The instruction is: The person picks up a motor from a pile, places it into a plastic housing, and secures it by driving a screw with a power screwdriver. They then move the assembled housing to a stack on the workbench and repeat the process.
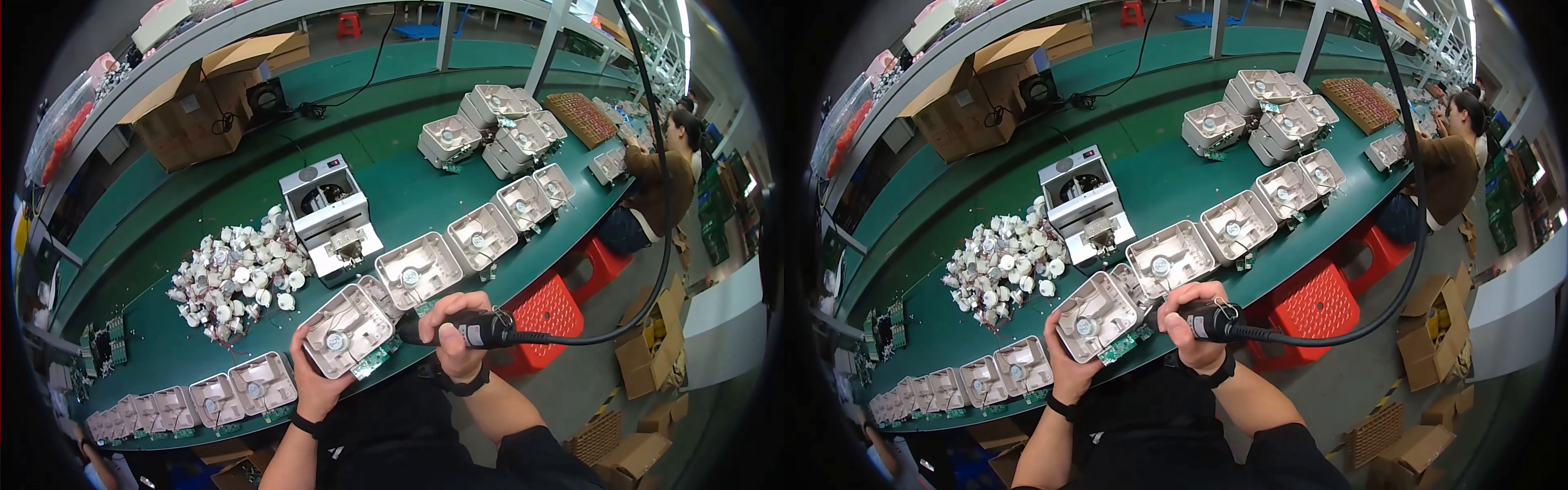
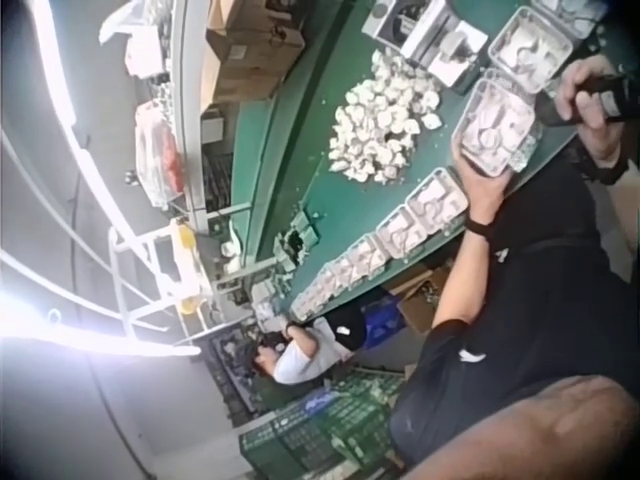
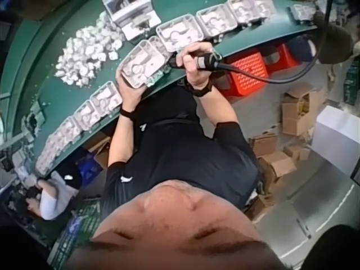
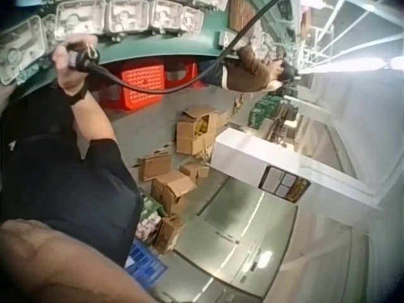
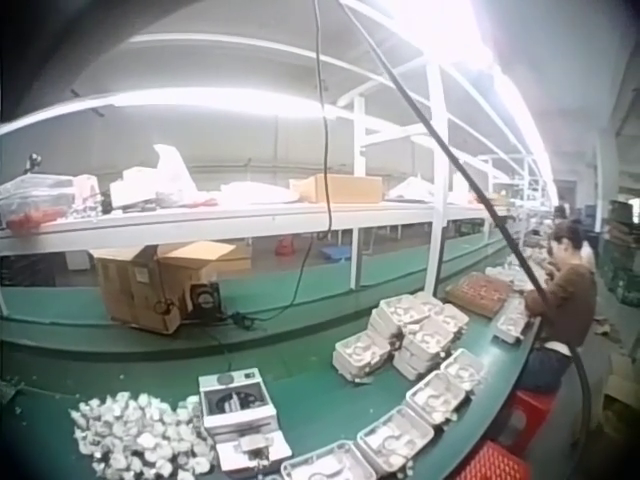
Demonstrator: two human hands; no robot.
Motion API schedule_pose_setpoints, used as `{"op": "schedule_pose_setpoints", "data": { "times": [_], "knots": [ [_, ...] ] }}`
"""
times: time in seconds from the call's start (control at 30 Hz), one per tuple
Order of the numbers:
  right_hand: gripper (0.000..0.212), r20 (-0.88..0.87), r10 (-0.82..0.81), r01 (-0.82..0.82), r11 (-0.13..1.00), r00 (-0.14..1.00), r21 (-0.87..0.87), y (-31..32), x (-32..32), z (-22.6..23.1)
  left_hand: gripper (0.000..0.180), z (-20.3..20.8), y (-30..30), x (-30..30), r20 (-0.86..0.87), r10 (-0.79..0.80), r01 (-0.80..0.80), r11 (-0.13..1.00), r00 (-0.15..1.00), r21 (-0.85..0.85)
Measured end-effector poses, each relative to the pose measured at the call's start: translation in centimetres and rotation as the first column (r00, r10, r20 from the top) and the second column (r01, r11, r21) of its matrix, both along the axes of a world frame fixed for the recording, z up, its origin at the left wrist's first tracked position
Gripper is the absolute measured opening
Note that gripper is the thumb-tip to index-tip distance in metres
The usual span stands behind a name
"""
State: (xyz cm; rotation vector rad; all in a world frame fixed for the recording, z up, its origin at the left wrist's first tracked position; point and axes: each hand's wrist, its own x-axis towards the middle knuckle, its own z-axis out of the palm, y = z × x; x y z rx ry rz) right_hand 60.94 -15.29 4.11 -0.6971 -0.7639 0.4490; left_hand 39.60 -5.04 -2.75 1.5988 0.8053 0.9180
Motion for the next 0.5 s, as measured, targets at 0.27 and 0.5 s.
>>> {"op": "schedule_pose_setpoints", "data": {
  "times": [0.27, 0.5],
  "knots": [
    [0.043, 0.083, -0.052, 0.043, 0.993, 0.995, 0.11, -2.4, -0.7, 4.2, 0.108, -1.0, -0.4, -0.6, -0.033, 0.059, -0.058, 0.998, 0.998, 0.032],
    [0.047, 0.245, -0.068, 0.047, 0.995, 0.967, 0.092, -0.1, 0.1, 2.6, 0.108, -0.9, -0.5, -0.5, -0.121, 0.076, -0.066, 0.994, 0.99, 0.087]
  ]
}}
